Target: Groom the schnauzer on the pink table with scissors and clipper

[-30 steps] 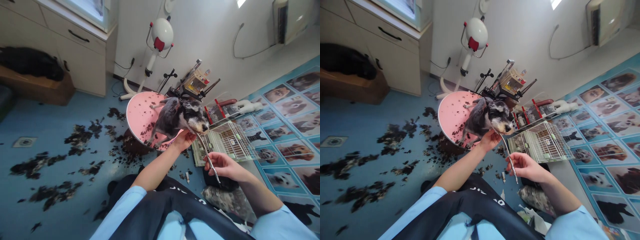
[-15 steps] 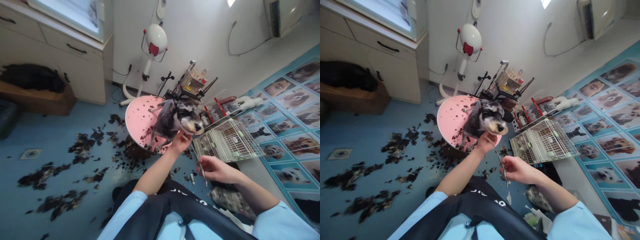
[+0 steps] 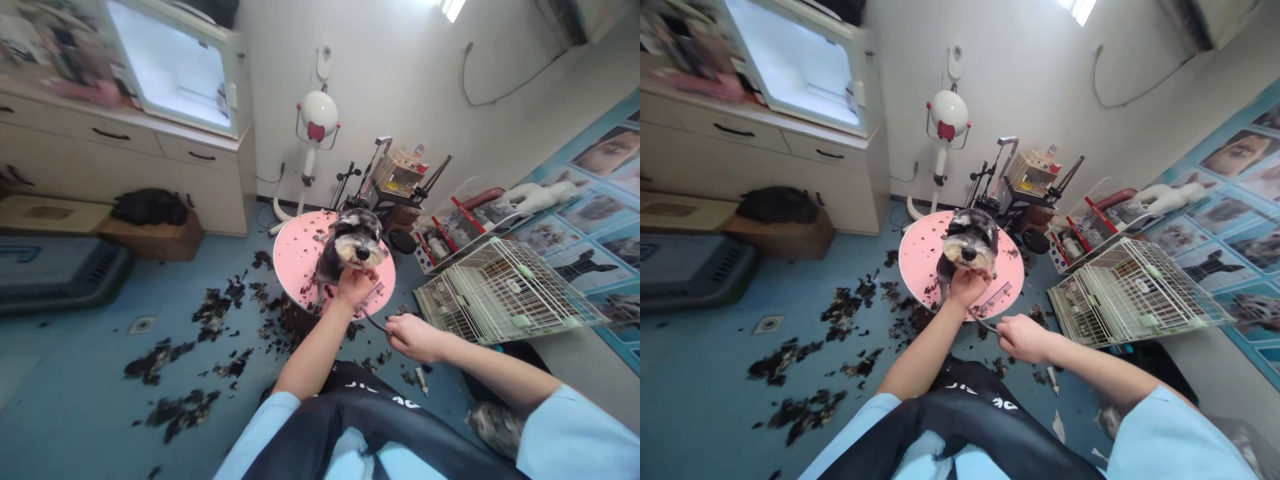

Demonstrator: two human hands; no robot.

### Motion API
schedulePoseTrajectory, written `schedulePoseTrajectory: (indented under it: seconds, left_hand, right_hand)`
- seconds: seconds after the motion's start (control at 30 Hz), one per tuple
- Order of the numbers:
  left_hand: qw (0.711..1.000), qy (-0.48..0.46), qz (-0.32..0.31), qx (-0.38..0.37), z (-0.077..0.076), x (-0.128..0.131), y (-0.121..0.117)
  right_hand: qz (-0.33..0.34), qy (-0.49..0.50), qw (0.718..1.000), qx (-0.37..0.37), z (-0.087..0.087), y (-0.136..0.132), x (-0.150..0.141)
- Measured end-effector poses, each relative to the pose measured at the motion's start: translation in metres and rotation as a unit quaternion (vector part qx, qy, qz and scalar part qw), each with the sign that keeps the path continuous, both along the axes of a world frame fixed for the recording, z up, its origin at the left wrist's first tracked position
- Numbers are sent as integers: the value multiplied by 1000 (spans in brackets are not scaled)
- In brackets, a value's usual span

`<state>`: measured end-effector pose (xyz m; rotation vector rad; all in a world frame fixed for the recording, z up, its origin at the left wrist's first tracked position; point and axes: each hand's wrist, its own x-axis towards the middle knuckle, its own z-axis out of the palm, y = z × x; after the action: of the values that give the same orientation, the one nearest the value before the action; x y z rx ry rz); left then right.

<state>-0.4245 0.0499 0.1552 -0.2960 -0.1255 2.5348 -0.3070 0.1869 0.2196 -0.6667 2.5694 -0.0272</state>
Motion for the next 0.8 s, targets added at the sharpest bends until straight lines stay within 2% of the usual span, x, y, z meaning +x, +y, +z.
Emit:
schedulePoseTrajectory:
  seconds: [0.1, 0.2, 0.27, 0.33, 0.43, 0.53, 0.67, 0.8]
  left_hand:
    - [999, -2, 8, 31, 3, 0, 1]
    - [999, 1, 15, 48, 2, 0, 5]
    - [998, 6, 13, 57, 0, -2, 9]
    - [998, 1, 7, 60, -3, -5, 13]
    - [998, -9, -11, 67, -8, -12, 19]
    - [996, 16, -13, 89, -13, -16, 24]
    - [995, 53, 4, 87, -12, -18, 27]
    - [997, 9, 20, 75, -9, -17, 26]
  right_hand:
    - [-32, -152, 987, -29, 22, 2, -28]
    - [-62, -337, 937, -75, 47, 5, -58]
    - [-63, -393, 915, -64, 62, 6, -77]
    - [-46, -388, 920, -34, 76, 5, -95]
    - [0, -332, 943, 23, 95, -1, -118]
    - [24, -304, 951, 46, 108, -8, -131]
    - [39, -277, 957, 76, 116, -16, -134]
    - [53, -290, 951, 86, 117, -18, -130]
